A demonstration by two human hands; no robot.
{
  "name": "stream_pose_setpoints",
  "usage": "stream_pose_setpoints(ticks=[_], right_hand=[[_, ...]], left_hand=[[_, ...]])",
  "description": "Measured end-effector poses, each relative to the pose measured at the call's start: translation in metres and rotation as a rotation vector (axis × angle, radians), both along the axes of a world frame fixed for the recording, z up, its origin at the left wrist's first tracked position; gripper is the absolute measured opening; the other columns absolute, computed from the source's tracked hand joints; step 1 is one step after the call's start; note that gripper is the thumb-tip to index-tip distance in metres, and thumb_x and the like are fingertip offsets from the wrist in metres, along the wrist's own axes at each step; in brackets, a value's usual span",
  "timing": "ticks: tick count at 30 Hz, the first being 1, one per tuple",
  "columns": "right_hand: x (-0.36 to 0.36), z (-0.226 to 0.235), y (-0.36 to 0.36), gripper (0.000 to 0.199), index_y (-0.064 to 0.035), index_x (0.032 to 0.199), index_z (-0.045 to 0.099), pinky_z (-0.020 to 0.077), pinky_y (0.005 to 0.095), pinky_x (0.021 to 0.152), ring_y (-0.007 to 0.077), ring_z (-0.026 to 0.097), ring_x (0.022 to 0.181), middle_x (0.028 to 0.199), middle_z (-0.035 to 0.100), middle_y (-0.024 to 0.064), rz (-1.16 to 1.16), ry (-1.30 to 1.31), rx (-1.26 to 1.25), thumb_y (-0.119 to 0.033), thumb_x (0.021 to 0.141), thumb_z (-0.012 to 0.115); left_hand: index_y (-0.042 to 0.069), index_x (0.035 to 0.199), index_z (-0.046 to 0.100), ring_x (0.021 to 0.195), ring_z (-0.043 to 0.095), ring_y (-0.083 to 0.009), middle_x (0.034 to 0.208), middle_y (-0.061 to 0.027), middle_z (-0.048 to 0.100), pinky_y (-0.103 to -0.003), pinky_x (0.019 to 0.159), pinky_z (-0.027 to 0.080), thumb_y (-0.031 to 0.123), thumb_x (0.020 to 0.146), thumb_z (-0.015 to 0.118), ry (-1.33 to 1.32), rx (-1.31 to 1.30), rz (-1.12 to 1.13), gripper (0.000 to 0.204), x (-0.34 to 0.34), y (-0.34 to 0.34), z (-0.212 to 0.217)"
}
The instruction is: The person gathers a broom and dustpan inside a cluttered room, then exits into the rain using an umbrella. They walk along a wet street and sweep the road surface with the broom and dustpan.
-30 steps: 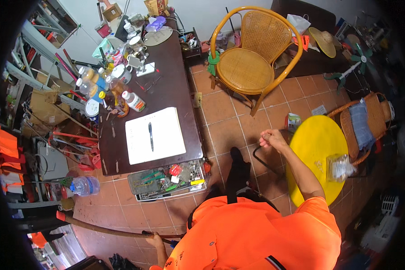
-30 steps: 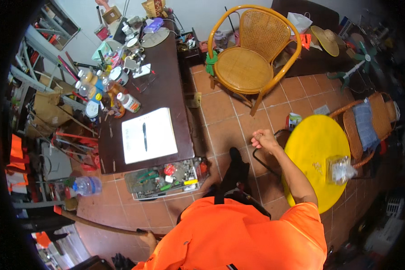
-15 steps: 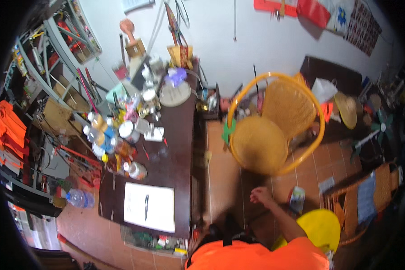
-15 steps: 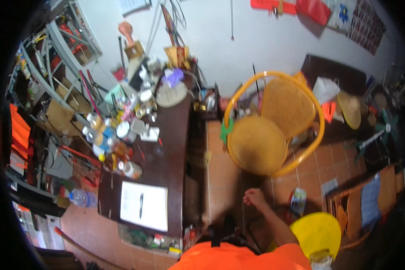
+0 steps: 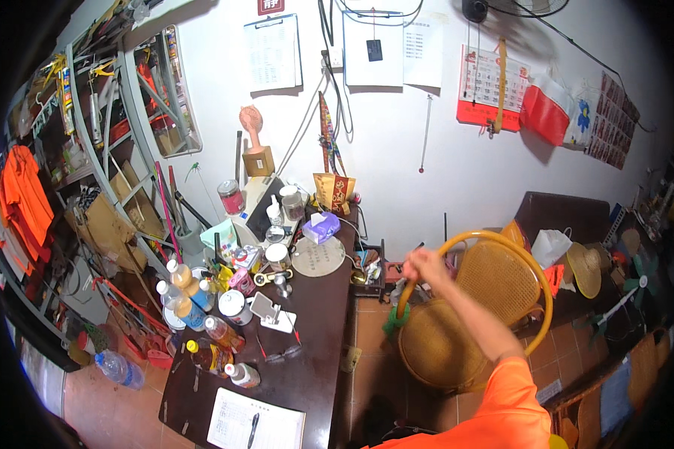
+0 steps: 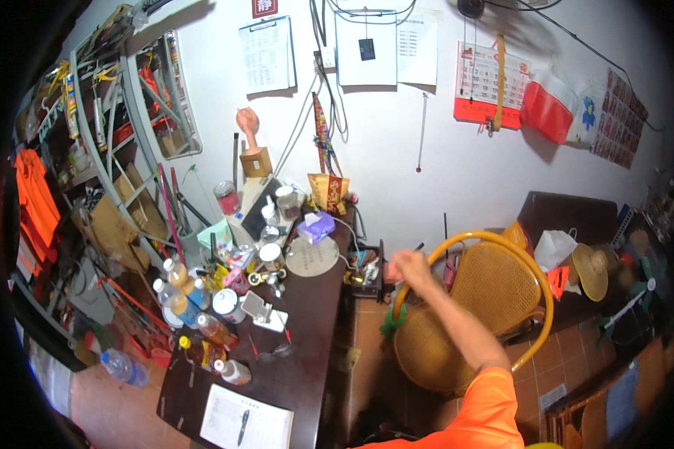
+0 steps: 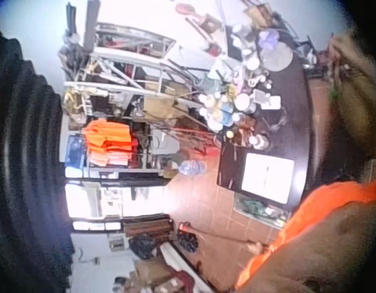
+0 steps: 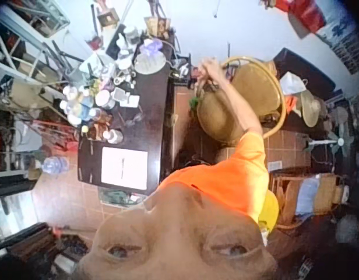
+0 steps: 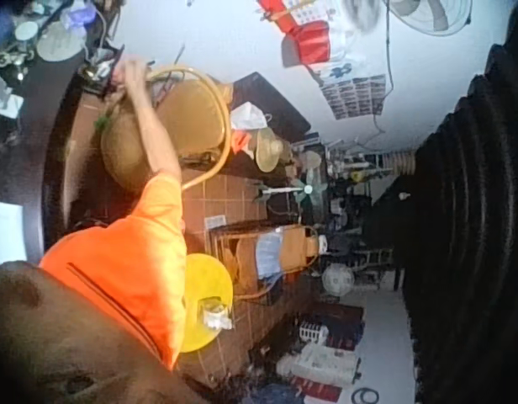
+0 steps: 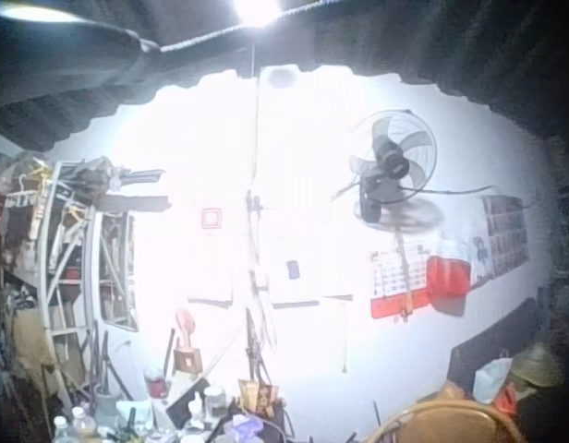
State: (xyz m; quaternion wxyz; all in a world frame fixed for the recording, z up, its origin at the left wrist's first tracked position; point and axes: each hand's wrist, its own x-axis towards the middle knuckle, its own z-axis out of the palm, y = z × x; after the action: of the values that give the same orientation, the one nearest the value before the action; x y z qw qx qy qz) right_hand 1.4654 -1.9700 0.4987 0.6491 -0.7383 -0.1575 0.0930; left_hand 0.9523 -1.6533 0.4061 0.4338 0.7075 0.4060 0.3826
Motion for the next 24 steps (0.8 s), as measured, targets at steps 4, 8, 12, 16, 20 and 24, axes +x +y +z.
stream_pose_setpoints(ticks=[4,8,12,16,20,24], right_hand=[[0.14,0.11,0.045,0.022,-0.0032,0.078,0.063,0.0422,0.0236,0.053,0.0088,0.055,0.061,0.069,0.062,0.0027,-0.053,-0.336,0.013,-0.019,0.09,0.054],[0.252,0.242,0.078,0.023,0.0009,0.077,0.065,0.0439,0.0236,0.05,0.0079,0.054,0.055,0.065,0.062,0.0034,-0.158,-0.552,0.152,-0.02,0.085,0.057],[0.34,0.337,0.122,0.021,-0.0004,0.092,0.068,0.0504,0.0246,0.057,0.0108,0.062,0.069,0.079,0.068,0.006,-0.169,-0.653,0.262,-0.017,0.086,0.056],[0.416,0.421,0.122,0.026,-0.0048,0.098,0.069,0.0512,0.0317,0.078,0.0221,0.066,0.085,0.091,0.07,0.011,-0.331,-0.97,0.165,-0.016,0.083,0.051],[0.459,0.473,0.134,0.028,-0.0081,0.1,0.069,0.0472,0.0353,0.088,0.0294,0.063,0.098,0.1,0.067,0.0147,-0.418,-1.039,0.155,-0.016,0.082,0.049],[0.476,0.505,0.156,0.033,-0.0057,0.106,0.066,0.0445,0.0374,0.092,0.0331,0.06,0.102,0.106,0.065,0.0177,-0.476,-1.16,0.1,-0.015,0.083,0.044]], left_hand=[[-0.008,0.108,0.056,0.087,0.059,-0.0218,0.095,-0.0197,0.061,-0.032,0.08,0.05,-0.004,0.072,0.059,-0.015,0.021,0.038,0.036,0.061,0.006,0.007],[-0.008,0.108,0.056,0.087,0.06,-0.0219,0.095,-0.0196,0.061,-0.032,0.08,0.05,-0.004,0.072,0.06,-0.036,0.041,0.107,0.036,0.137,0.009,0.016],[-0.008,0.108,0.056,0.087,0.06,-0.022,0.095,-0.0195,0.061,-0.032,0.08,0.05,-0.003,0.072,0.06,-0.031,0.031,0.233,0.036,0.188,0.009,0.029],[-0.008,0.108,0.056,0.087,0.06,-0.0221,0.095,-0.0194,0.061,-0.033,0.08,0.05,-0.003,0.072,0.06,-0.039,0.039,0.296,0.036,0.232,0.005,0.054],[-0.008,0.107,0.056,0.087,0.06,-0.0221,0.095,-0.0194,0.061,-0.033,0.08,0.05,-0.003,0.072,0.06,-0.055,0.04,0.346,0.036,0.264,0.007,0.066],[-0.008,0.107,0.057,0.087,0.06,-0.0222,0.095,-0.0193,0.061,-0.033,0.08,0.05,-0.003,0.072,0.06,-0.062,0.04,0.407,0.036,0.279,0.009,0.07]])
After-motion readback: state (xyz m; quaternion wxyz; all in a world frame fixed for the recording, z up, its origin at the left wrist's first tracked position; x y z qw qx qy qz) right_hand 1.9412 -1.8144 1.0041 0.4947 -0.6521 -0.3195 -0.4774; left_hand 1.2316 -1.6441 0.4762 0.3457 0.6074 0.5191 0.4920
